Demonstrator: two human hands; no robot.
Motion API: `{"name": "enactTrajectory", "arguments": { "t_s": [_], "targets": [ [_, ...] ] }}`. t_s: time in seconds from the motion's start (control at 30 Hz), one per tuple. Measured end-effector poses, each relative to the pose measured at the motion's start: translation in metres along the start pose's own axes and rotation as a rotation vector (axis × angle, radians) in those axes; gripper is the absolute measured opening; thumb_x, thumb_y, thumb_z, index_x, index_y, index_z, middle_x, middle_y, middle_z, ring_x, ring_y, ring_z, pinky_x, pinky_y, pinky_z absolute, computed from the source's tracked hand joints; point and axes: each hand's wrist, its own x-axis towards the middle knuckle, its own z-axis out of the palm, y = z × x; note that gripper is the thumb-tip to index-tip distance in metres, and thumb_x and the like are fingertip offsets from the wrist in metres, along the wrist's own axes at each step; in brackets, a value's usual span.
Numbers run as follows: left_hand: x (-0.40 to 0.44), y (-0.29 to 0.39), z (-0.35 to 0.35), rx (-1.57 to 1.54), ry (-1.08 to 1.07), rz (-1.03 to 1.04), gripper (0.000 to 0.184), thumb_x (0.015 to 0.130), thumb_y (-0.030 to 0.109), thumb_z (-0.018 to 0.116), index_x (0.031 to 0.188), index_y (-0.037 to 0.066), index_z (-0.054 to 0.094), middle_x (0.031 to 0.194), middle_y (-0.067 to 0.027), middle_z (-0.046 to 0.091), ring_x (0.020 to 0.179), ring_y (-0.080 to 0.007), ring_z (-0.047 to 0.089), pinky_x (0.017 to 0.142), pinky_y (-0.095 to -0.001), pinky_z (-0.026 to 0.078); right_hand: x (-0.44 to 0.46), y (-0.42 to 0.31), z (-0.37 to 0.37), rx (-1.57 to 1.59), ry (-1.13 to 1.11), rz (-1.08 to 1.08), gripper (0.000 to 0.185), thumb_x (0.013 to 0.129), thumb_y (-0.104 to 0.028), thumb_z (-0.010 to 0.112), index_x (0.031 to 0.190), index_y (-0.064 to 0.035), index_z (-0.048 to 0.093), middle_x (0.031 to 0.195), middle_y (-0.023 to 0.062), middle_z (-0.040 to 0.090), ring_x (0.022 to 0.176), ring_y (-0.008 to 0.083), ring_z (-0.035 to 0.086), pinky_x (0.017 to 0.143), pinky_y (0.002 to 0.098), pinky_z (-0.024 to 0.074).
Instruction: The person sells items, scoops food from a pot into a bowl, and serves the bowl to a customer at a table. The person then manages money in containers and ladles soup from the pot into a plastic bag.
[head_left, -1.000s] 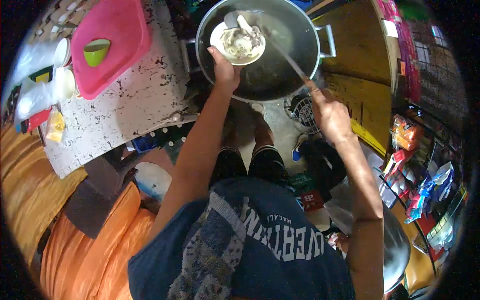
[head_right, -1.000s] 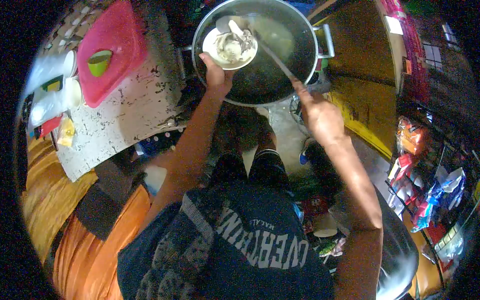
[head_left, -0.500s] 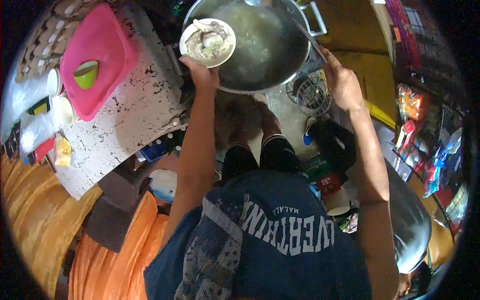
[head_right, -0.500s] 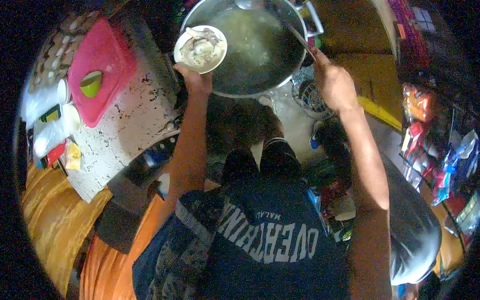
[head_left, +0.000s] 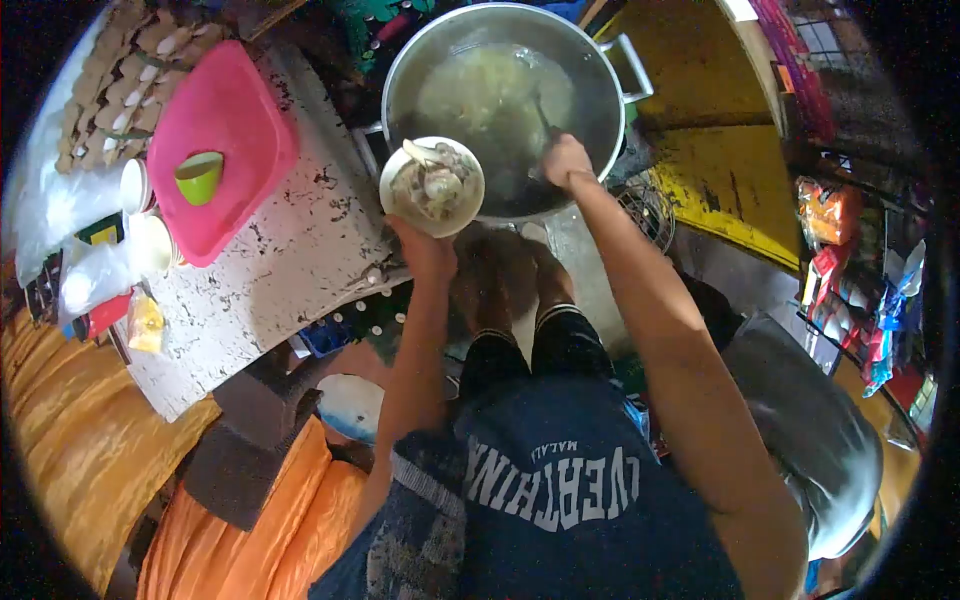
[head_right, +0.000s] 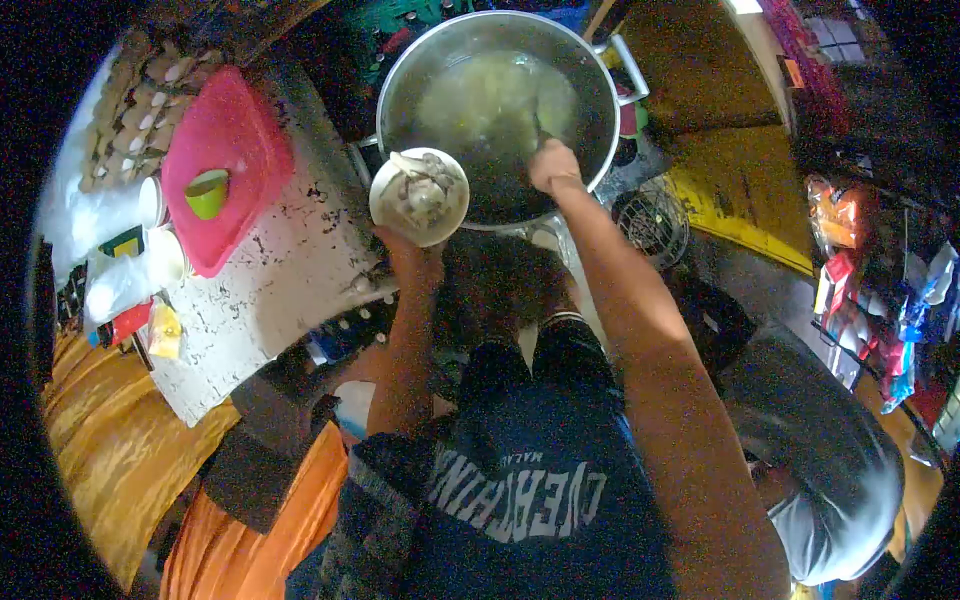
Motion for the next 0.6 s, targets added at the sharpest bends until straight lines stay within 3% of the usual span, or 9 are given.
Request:
{"name": "enactTrajectory", "arguments": {
  "t_s": [0.07, 0.13, 0.17, 0.23, 0.33, 0.4, 0.53, 0.57, 0.6],
  "targets": [
    [-0.009, 0.005, 0.003, -0.022, 0.025, -0.026, 0.075, 0.091, 0.068, 0.022, 0.146, 0.016, 0.024, 0.147, -0.0074, 0.031, 0.132, -0.0276, 0.035, 0.105, -0.0446, 0.035, 0.014, -0.01, 0.014, -0.085, 0.082, -0.287, 0.011, 0.08, -0.005, 0.051, 0.076, -0.0033, 0.061, 0.085, 0.0186, 0.066, 0.059, 0.0281, 0.06, 0.052, 0.0394, 0.0471],
    [-0.009, 0.004, 0.002, -0.047, 0.049, -0.05, 0.076, 0.092, 0.067, 0.025, 0.147, 0.015, 0.021, 0.15, -0.0072, 0.028, 0.135, -0.0248, 0.031, 0.107, -0.0416, 0.033, 0.029, -0.031, -0.004, 1.25, -0.377, 0.836, 0.012, 0.085, -0.007, 0.047, 0.078, -0.0046, 0.057, 0.068, 0.0114, 0.059, 0.045, 0.0196, 0.05, 0.037, 0.0341, 0.0354],
    [-0.008, 0.001, -0.003, 0.003, 0.01, -0.025, 0.075, 0.092, 0.066, 0.025, 0.147, 0.015, 0.021, 0.149, -0.0072, 0.028, 0.135, -0.0252, 0.032, 0.106, -0.0415, 0.034, 0.028, -0.039, -0.019, 1.251, -0.381, 0.835, 0.012, 0.085, -0.007, 0.047, 0.078, -0.0046, 0.057, 0.068, 0.0114, 0.059, 0.045, 0.0196, 0.05, 0.037, 0.0341, 0.0354],
    [-0.003, -0.003, -0.008, 0.051, -0.029, 0.001, 0.075, 0.092, 0.066, 0.026, 0.147, 0.016, 0.021, 0.149, -0.0072, 0.028, 0.134, -0.0255, 0.033, 0.105, -0.0414, 0.036, 0.02, -0.053, -0.048, 1.636, -0.287, 0.859, 0.013, 0.087, -0.012, 0.045, 0.079, -0.006, 0.054, 0.059, 0.0055, 0.048, 0.04, 0.0139, 0.039, 0.031, 0.0286, 0.0251],
    [0.0, -0.003, -0.003, -0.004, -0.093, 0.046, 0.075, 0.092, 0.067, 0.023, 0.147, 0.016, 0.021, 0.149, -0.0075, 0.028, 0.134, -0.0262, 0.034, 0.104, -0.0419, 0.036, 0.018, -0.053, -0.062, 1.6, -0.227, 0.837, 0.01, 0.087, -0.013, 0.045, 0.085, -0.0069, 0.052, 0.059, 0.005, 0.047, 0.039, 0.013, 0.037, 0.03, 0.0273, 0.0251],
    [-0.003, 0.004, 0.01, 0.022, -0.055, 0.017, 0.071, 0.092, 0.066, 0.021, 0.145, 0.018, 0.024, 0.147, -0.0069, 0.03, 0.132, -0.0295, 0.036, 0.104, -0.0486, 0.037, 0.018, -0.048, -0.072, 1.523, -0.27, 0.814, 0.009, 0.088, -0.012, 0.044, 0.088, -0.0073, 0.052, 0.063, 0.0055, 0.049, 0.04, 0.0129, 0.037, 0.031, 0.0272, 0.0249],
    [0.0, 0.009, 0.024, 0.144, -0.101, 0.068, 0.075, 0.09, 0.069, 0.023, 0.145, 0.019, 0.023, 0.148, -0.008, 0.027, 0.133, -0.0295, 0.034, 0.105, -0.0486, 0.037, 0.011, -0.038, -0.097, 1.469, -0.309, 0.766, 0.011, 0.089, -0.011, 0.042, 0.095, -0.0086, 0.051, 0.067, 0.0056, 0.05, 0.039, 0.0127, 0.035, 0.031, 0.0271, 0.0244],
    [0.01, 0.002, 0.015, 0.082, -0.087, 0.021, 0.078, 0.089, 0.07, 0.021, 0.146, 0.017, 0.022, 0.149, -0.008, 0.028, 0.134, -0.0282, 0.033, 0.105, -0.0454, 0.036, 0.006, -0.03, -0.102, 1.615, -0.315, 0.743, 0.011, 0.091, -0.011, 0.042, 0.098, -0.009, 0.051, 0.067, 0.0057, 0.051, 0.039, 0.0125, 0.034, 0.031, 0.0269, 0.0242],
    [0.018, -0.003, 0.01, 0.02, -0.071, -0.027, 0.08, 0.089, 0.071, 0.02, 0.147, 0.016, 0.022, 0.149, -0.008, 0.028, 0.135, -0.027, 0.033, 0.106, -0.0422, 0.035, 0.002, -0.042, -0.131, 1.475, -0.314, 0.782, 0.013, 0.091, -0.01, 0.042, 0.1, -0.0078, 0.051, 0.067, 0.0049, 0.051, 0.039, 0.0112, 0.034, 0.03, 0.0253, 0.0237]
  ]
}}
